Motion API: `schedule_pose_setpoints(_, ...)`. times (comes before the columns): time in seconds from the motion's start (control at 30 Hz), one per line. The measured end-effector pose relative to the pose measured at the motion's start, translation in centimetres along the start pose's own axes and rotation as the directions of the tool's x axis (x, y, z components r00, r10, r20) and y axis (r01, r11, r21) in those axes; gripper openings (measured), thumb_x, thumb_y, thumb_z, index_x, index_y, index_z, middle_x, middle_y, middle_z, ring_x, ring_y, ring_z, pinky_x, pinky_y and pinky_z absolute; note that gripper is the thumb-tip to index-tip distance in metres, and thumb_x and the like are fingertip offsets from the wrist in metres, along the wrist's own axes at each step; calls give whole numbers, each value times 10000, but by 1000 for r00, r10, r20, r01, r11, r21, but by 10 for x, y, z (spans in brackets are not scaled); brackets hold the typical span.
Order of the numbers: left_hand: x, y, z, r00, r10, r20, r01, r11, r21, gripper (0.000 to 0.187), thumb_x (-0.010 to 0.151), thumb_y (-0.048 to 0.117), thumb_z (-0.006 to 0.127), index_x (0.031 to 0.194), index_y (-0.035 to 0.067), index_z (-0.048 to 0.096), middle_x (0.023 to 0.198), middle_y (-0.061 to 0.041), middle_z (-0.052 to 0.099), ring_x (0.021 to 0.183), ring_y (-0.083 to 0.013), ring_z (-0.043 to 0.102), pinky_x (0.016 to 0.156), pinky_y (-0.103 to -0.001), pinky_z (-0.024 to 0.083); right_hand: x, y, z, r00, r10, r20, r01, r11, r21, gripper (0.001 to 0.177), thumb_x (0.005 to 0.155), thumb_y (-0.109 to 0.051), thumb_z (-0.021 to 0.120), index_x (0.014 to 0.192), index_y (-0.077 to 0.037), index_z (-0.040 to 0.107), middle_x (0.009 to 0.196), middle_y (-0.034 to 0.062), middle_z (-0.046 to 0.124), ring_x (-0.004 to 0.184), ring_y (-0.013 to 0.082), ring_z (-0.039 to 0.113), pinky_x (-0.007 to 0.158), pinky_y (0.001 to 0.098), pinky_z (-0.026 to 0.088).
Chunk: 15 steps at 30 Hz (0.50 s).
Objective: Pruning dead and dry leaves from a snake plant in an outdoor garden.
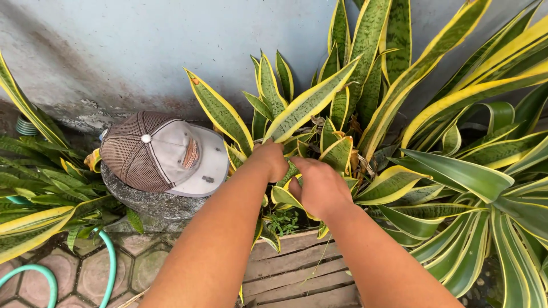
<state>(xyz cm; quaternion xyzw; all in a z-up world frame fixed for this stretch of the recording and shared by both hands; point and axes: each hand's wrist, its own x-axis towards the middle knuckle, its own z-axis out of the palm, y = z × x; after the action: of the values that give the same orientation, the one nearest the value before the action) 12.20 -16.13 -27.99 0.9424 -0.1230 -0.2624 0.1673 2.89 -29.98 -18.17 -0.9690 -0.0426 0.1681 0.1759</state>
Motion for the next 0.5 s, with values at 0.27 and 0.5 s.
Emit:
schedule_pose_setpoints(0.27,-30,5,-3,993,-106,-48,97,982,-161,548,991,61,528,1517,-72,447,1588,-324,356,1423,-523,455,1122,-608,494,2,-1,10,998,65,0,-65,998,16,522,951,-312,572,1459,-199,612,1358,57,704,1274,299,669,1035,510,593)
schedule_pose_setpoints(0.5,-21,-8,8,991,-106,-85,97,990,-98,536,1005,89,467,1539,114,511,1318,-210,615,1241,-467,626,987,-609,575,7,-8,10,975,208,81,-213,975,58,584,949,-351,584,1521,-233,563,1420,73,676,1343,296,625,1108,520,551)
